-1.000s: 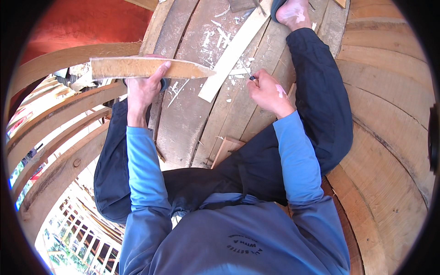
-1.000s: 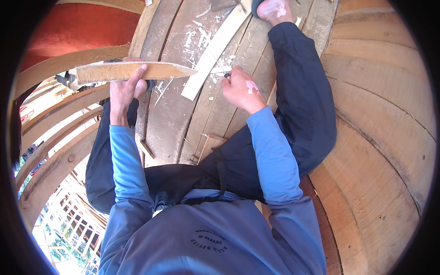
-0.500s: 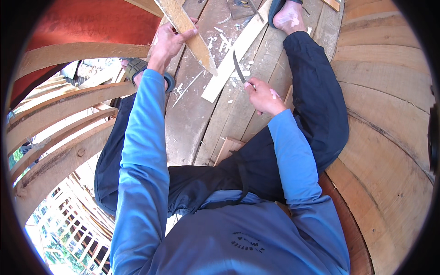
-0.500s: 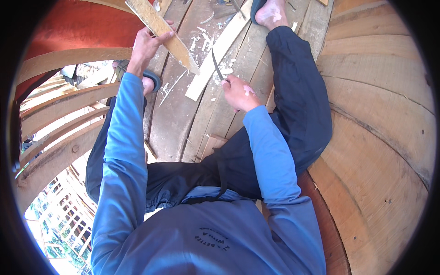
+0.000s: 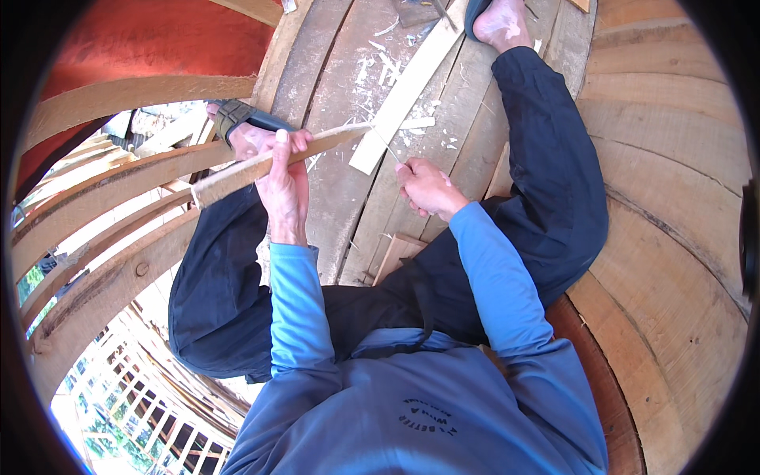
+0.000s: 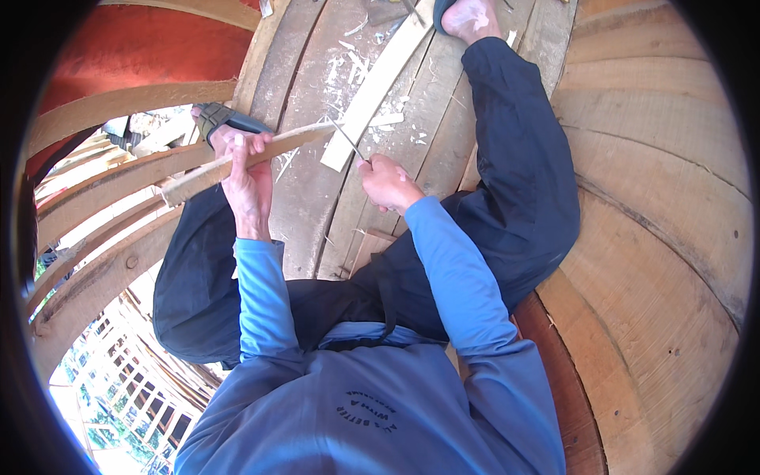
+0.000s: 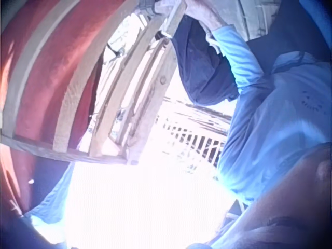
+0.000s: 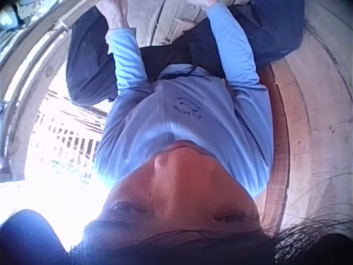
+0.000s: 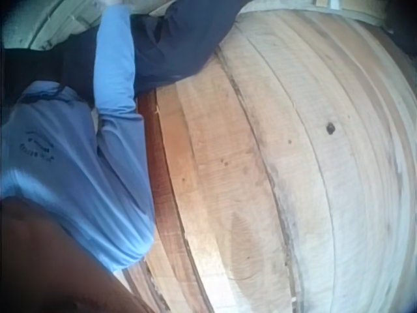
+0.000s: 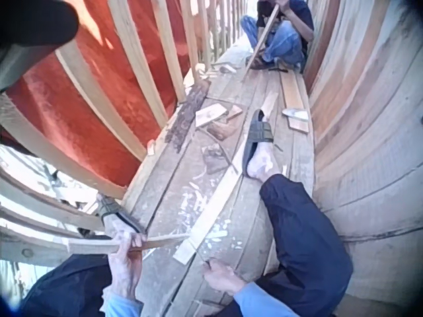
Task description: The person carves a piece of wood using a knife, scraping away thin layers of material to shape one end into a point.
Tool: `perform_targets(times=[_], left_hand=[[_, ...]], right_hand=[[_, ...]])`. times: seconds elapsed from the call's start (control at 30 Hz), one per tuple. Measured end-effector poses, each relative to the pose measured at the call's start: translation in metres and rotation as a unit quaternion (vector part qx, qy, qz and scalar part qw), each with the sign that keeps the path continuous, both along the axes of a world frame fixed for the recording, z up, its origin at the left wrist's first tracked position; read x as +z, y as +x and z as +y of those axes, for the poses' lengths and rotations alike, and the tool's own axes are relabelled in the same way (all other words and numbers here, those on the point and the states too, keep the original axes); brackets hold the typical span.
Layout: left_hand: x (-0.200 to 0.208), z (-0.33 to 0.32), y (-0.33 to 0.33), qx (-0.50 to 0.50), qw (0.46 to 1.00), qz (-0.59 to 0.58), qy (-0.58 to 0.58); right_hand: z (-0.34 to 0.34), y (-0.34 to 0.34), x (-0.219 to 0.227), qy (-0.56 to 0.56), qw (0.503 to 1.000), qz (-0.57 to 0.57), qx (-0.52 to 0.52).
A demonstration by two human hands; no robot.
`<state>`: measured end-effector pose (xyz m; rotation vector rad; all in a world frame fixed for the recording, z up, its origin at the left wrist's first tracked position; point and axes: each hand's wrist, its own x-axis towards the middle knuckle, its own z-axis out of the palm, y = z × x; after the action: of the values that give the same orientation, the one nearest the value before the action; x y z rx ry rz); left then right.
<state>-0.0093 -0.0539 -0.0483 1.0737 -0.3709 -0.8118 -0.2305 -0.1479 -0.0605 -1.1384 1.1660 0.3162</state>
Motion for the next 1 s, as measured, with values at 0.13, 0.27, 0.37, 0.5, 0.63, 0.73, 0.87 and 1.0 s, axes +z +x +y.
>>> perform_targets(times=[0.13, 0.27, 0.37, 0.5, 0.63, 0.73, 0.87, 1.0], left_hand=[[0.01, 0.022, -0.026, -0.033, 0.996, -0.082, 0.033], [0.009, 0.028, -0.042, -0.054, 0.987, -0.146, 0.047], [-0.003, 0.033, -0.037, -0.053, 0.989, -0.137, 0.03], [-0.005, 0.034, -0.032, -0.034, 0.994, -0.105, 0.021], [0.003, 0.03, -0.044, 0.054, 0.997, 0.046, 0.036], [0.001, 0.034, -0.044, 0.021, 0.998, -0.046, 0.028], [-0.004, 0.037, -0.046, -0.018, 0.99, -0.139, 0.023], [-0.004, 0.036, -0.046, -0.03, 0.989, -0.143, 0.016]], right_hand=[[0.004, 0.005, -0.004, -0.109, 0.991, 0.014, 0.08], [0.002, 0.007, 0.013, -0.149, 0.976, 0.035, 0.156], [0.003, 0.013, 0.021, -0.162, 0.971, 0.059, 0.168], [0.004, 0.019, 0.02, -0.178, 0.966, 0.069, 0.174], [0.003, 0.024, 0.027, -0.2, 0.957, 0.07, 0.196], [0.007, 0.027, 0.022, -0.207, 0.958, 0.086, 0.181], [0.015, 0.032, 0.023, -0.24, 0.952, 0.098, 0.161], [0.0, 0.039, 0.009, -0.208, 0.955, 0.132, 0.165]])
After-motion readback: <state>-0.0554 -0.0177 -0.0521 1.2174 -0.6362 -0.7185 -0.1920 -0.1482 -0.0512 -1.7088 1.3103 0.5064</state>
